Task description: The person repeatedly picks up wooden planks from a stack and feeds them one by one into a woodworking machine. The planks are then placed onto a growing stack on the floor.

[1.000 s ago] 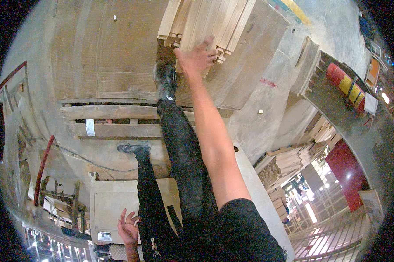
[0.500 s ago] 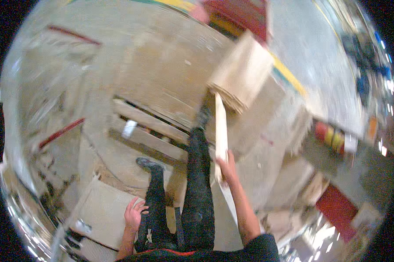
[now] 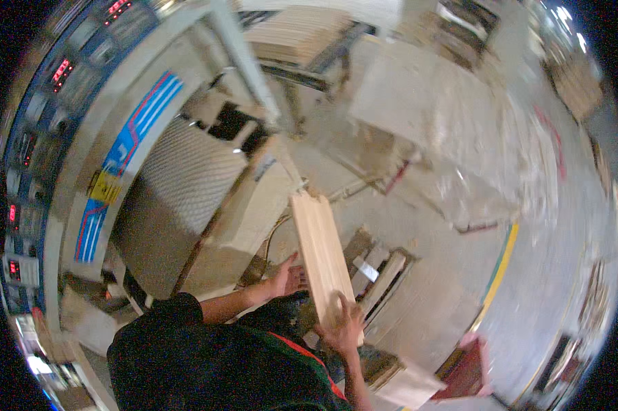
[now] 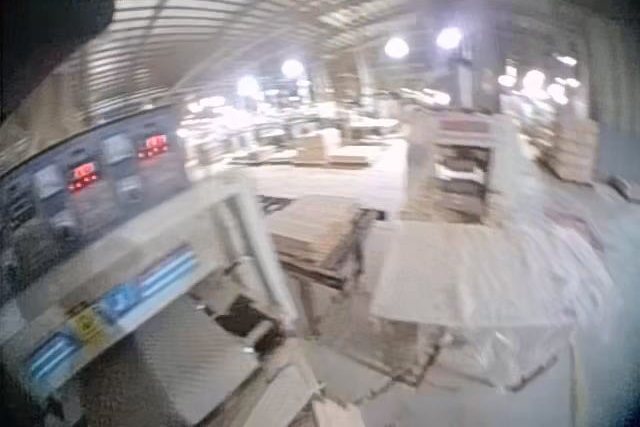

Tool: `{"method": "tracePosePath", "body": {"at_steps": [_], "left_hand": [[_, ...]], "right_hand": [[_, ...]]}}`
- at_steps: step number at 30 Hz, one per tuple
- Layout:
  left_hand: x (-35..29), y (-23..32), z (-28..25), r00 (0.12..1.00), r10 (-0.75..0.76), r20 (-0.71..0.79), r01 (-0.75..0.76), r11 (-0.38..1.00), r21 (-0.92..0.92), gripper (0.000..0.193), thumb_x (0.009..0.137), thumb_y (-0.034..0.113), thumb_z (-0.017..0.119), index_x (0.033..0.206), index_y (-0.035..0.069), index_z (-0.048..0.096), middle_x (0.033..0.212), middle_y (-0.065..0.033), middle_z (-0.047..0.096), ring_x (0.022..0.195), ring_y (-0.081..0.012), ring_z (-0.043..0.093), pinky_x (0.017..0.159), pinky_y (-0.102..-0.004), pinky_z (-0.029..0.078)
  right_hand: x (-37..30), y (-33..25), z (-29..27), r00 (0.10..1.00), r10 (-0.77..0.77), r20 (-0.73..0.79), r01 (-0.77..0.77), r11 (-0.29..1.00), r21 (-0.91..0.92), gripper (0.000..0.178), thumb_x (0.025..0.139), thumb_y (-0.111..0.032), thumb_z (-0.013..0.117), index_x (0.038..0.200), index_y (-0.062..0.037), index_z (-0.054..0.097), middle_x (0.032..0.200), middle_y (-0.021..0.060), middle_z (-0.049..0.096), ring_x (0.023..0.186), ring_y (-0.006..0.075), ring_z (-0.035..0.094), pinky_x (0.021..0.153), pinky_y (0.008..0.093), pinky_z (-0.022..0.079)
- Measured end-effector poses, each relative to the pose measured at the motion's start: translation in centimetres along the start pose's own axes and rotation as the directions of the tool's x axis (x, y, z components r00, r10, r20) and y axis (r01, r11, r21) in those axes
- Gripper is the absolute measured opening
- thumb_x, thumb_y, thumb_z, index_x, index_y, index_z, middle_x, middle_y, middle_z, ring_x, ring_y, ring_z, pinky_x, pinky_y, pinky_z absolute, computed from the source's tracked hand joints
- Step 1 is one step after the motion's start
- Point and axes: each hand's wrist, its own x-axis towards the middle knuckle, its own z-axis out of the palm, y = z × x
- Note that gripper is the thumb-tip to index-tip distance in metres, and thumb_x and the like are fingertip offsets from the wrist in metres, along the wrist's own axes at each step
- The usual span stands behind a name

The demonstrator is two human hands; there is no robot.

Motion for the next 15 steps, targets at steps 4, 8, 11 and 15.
{"method": "tracePosePath", "body": {"at_steps": [4,8,11,15], "left_hand": [[-6.9,9.4,1.6,0.915,0.403,-0.021,-0.386,0.858,-0.34,0.087,0.084,0.076,0.038,0.13,0.004,0.052,0.121,-0.0131,0.061,0.108,-0.0279,0.057,0.101,-0.0405,0.04],[-12.6,15.9,-5.0,0.714,0.694,-0.087,-0.658,0.623,-0.423,0.091,0.084,0.077,0.035,0.137,0.004,0.044,0.133,-0.0149,0.053,0.121,-0.0297,0.05,0.106,-0.0433,0.035],[-13.5,17.5,-8.1,0.602,0.771,-0.21,-0.759,0.471,-0.449,0.091,0.085,0.076,0.032,0.139,0.004,0.041,0.139,-0.0171,0.046,0.13,-0.0321,0.041,0.11,-0.0476,0.027],[-15.2,12.9,-12.5,0.518,0.846,-0.127,-0.726,0.357,-0.588,0.085,0.084,0.074,0.04,0.139,0.01,0.043,0.144,-0.0194,0.039,0.138,-0.0385,0.028,0.114,-0.0523,0.019]], "right_hand": [[10.1,-12.5,1.6,0.964,-0.233,0.126,0.263,0.898,-0.353,0.105,0.055,-0.041,0.083,0.145,-0.0244,0.031,0.138,0.0306,0.034,0.128,0.0492,0.03,0.106,0.0605,0.023],[18.3,-22.3,9.9,0.877,-0.413,0.245,0.479,0.792,-0.379,0.108,0.056,-0.042,0.083,0.146,-0.0242,0.028,0.137,0.0373,0.029,0.126,0.0549,0.028,0.103,0.0662,0.02],[23.9,-27.1,16.4,0.821,-0.559,0.113,0.545,0.71,-0.446,0.109,0.054,-0.041,0.085,0.146,-0.0226,0.028,0.134,0.0367,0.029,0.123,0.0551,0.03,0.1,0.0701,0.02],[29.4,-32.6,22.6,0.823,-0.519,0.23,0.566,0.722,-0.398,0.11,0.055,-0.045,0.084,0.146,-0.0225,0.027,0.139,0.0397,0.024,0.129,0.0564,0.022,0.1,0.0724,0.017]]}}
